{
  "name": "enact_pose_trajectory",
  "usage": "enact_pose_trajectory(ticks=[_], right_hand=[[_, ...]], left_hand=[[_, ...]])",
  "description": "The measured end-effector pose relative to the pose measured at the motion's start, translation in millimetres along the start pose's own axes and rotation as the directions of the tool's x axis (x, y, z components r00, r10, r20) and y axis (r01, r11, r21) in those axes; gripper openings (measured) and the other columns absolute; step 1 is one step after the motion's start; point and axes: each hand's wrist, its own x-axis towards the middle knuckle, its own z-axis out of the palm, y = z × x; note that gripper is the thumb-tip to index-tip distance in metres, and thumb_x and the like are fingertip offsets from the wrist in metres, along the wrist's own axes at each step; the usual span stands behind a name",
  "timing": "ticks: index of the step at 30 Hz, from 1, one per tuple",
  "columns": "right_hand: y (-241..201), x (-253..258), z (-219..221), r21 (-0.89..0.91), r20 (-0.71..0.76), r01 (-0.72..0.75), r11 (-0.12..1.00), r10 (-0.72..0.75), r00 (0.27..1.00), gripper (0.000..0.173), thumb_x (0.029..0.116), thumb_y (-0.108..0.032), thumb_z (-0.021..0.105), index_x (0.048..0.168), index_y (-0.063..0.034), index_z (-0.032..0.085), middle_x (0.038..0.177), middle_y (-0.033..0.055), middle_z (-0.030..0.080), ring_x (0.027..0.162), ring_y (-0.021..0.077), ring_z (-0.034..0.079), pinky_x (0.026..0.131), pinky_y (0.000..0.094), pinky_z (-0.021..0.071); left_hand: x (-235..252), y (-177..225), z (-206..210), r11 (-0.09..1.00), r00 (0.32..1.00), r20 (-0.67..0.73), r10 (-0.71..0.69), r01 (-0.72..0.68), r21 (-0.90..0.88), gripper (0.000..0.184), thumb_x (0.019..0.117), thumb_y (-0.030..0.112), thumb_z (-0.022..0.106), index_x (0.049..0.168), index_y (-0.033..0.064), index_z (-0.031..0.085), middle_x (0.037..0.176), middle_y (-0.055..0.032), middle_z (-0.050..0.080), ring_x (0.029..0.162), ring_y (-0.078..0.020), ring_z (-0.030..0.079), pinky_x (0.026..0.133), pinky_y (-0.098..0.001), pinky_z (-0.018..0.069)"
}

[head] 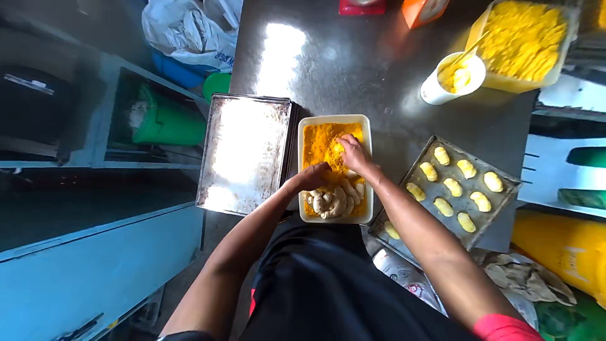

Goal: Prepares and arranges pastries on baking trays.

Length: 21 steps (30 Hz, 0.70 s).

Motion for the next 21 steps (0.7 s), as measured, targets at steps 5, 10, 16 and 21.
enact_pose_trajectory(ticks=[5,10,16,21], right_hand=[[-26,-9,7,0.018,0.075,-0.083,0.996,0.081,0.994,0.050,0.0887,-0.005,0.072,0.137,-0.0119,0.063,0.132,0.0184,0.065,0.120,0.0406,0.063,0.096,0.0630,0.0528],[-25,-8,8,0.045,0.145,-0.114,0.993,0.106,0.984,0.039,0.0879,-0.010,0.075,0.126,-0.0089,0.068,0.126,0.0171,0.067,0.115,0.0366,0.066,0.096,0.0605,0.0540],[-42,-42,28,-0.085,-0.096,-0.325,0.942,0.317,0.943,0.040,0.0910,0.000,0.066,0.131,-0.0029,0.062,0.130,0.0272,0.056,0.121,0.0457,0.057,0.095,0.0578,0.0542],[-29,-39,28,0.236,-0.119,-0.228,0.944,0.261,0.958,0.043,0.0893,-0.004,0.069,0.131,-0.0112,0.069,0.130,0.0150,0.067,0.120,0.0321,0.064,0.101,0.0540,0.0536]], left_hand=[[15,2,-25,0.997,0.951,-0.301,-0.068,0.056,-0.049,0.036,0.0958,0.015,0.069,0.129,0.0036,0.063,0.125,-0.0194,0.066,0.115,-0.0332,0.067,0.101,-0.0552,0.0537],[50,8,-24,0.897,0.851,-0.418,-0.318,0.413,0.156,0.041,0.0931,0.012,0.066,0.132,0.0035,0.058,0.136,-0.0247,0.057,0.113,-0.0430,0.066,0.090,-0.0595,0.0576],[51,14,-12,0.924,0.927,-0.085,-0.364,0.348,-0.159,0.040,0.0930,0.021,0.068,0.127,0.0013,0.063,0.116,-0.0246,0.070,0.106,-0.0397,0.069,0.091,-0.0629,0.0547],[23,28,9,0.941,0.890,-0.307,-0.337,0.323,-0.098,0.073,0.0894,0.024,0.076,0.152,0.0072,0.041,0.138,-0.0279,0.056,0.119,-0.0439,0.062,0.096,-0.0616,0.0546]])
